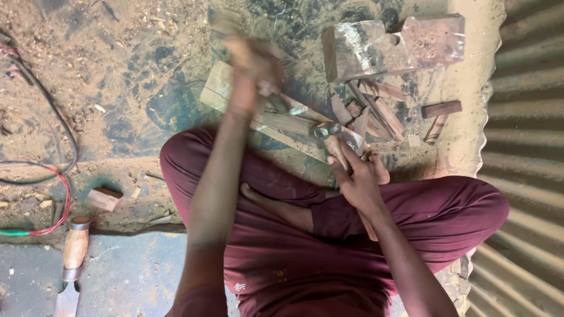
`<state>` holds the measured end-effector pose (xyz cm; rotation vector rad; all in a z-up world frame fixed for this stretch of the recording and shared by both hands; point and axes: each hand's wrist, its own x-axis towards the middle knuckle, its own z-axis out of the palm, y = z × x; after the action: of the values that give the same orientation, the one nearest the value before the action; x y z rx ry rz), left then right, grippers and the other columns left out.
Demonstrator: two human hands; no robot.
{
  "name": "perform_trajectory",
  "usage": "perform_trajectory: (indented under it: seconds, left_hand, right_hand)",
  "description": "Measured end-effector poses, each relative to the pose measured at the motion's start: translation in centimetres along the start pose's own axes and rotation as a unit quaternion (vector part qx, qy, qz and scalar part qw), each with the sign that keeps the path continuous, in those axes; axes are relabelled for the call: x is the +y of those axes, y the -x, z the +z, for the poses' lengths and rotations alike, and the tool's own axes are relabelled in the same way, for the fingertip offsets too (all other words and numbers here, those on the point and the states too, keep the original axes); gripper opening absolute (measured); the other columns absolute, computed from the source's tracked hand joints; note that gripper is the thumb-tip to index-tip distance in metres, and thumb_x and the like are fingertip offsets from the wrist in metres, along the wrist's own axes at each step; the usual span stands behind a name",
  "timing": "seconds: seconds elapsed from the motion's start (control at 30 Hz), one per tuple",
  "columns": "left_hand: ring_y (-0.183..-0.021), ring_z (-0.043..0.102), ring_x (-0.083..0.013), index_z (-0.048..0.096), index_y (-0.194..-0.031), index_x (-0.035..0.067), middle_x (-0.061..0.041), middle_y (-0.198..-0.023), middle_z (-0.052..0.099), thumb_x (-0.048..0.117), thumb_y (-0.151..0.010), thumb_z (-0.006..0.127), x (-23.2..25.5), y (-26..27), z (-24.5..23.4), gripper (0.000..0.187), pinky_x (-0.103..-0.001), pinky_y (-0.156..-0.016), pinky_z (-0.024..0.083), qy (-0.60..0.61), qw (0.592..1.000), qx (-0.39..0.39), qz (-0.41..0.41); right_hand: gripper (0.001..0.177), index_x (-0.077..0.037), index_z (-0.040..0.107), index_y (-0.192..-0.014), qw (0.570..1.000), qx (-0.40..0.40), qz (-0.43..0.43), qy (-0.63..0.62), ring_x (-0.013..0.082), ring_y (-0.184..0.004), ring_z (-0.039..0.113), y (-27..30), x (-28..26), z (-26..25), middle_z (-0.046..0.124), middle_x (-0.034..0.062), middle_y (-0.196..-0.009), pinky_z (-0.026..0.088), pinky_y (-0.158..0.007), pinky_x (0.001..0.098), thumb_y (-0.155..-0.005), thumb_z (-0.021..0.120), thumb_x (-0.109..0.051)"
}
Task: The person sits cross-legged on the floor and uses a chisel and a wooden mallet to carve a rectangular piece of wood. They repeatedly strike the chisel to remove wood shavings and shape the block.
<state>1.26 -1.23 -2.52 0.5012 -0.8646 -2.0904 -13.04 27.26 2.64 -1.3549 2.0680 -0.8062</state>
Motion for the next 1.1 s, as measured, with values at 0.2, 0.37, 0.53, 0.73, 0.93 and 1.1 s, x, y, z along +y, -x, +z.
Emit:
perform_trajectory:
  seconds: [0.2, 0.37, 0.53, 0.73, 0.93, 1.1]
  left_hand:
    - [-0.042, 0.038, -0.014, 0.041, -0.08, 0.013, 0.0, -0.053, 0.04, 0.011, -0.098, 0.063, 0.7, -0.9, -4.1, 0.028, -0.035, -0.044, 0.041, 0.233, 0.951, 0.175, 0.106]
    - [-0.041, 0.04, -0.01, 0.055, -0.094, 0.009, 0.0, -0.057, 0.044, 0.02, -0.1, 0.058, 1.7, 0.9, 0.0, 0.013, -0.03, -0.039, 0.041, 0.064, 0.975, 0.079, 0.199]
    - [-0.072, 0.063, -0.0201, 0.061, -0.106, 0.004, -0.009, -0.09, 0.065, 0.0, -0.097, 0.066, -0.1, 2.5, 3.7, 0.011, -0.033, -0.063, 0.057, -0.22, 0.928, -0.113, 0.278]
    - [-0.09, 0.074, -0.0182, 0.069, -0.106, 0.003, -0.008, -0.1, 0.074, 0.0, -0.096, 0.056, -3.3, 3.9, 2.1, 0.016, -0.032, -0.079, 0.063, -0.3, 0.927, -0.024, 0.224]
    - [-0.045, 0.046, -0.0128, 0.054, -0.085, 0.005, 0.001, -0.058, 0.048, 0.021, -0.105, 0.062, 3.9, -0.4, -6.4, 0.027, -0.03, -0.044, 0.047, -0.127, 0.857, 0.375, 0.33]
    - [-0.053, 0.052, -0.0126, 0.049, -0.111, 0.008, 0.0, -0.068, 0.054, 0.012, -0.105, 0.066, 2.5, 3.2, -3.5, 0.018, -0.032, -0.052, 0.055, -0.183, 0.908, 0.111, 0.359]
  right_hand:
    - [0.061, -0.006, 0.043, -0.158, 0.973, -0.07, 0.213, -0.056, 0.0225, -0.048, 0.057, -0.6, -1.8, -0.5, 0.073, 0.0248, -0.079, 0.05, -0.054, 0.0385, -0.101, 0.06, -0.023]
    - [0.056, 0.001, 0.05, -0.151, 0.994, -0.029, 0.085, -0.067, 0.0154, -0.054, 0.063, -1.1, -3.0, -1.6, 0.076, 0.0158, -0.088, 0.055, -0.06, 0.0333, -0.104, 0.062, -0.027]
    - [0.056, -0.008, 0.049, -0.153, 0.972, -0.096, 0.212, 0.046, 0.0273, -0.053, 0.062, -2.0, -5.2, -2.3, 0.075, 0.0234, -0.08, 0.054, -0.062, 0.0414, -0.101, 0.059, -0.028]
    - [0.054, 0.003, 0.051, -0.146, 0.995, -0.052, 0.05, 0.065, 0.0403, -0.094, 0.074, -1.6, -4.4, -1.4, 0.073, 0.0327, -0.102, 0.051, -0.096, 0.0478, -0.1, 0.062, -0.023]
    - [0.056, -0.002, 0.048, -0.149, 0.988, -0.082, 0.129, 0.03, 0.0411, -0.1, 0.074, -1.2, -4.7, -1.2, 0.071, 0.0311, -0.115, 0.052, -0.098, 0.0445, -0.097, 0.06, -0.021]
    - [0.055, 0.002, 0.047, -0.15, 0.998, -0.053, 0.025, 0.026, 0.043, -0.123, 0.064, -1.0, -2.8, -0.7, 0.063, 0.032, -0.134, 0.044, -0.109, 0.0463, -0.099, 0.062, -0.013]
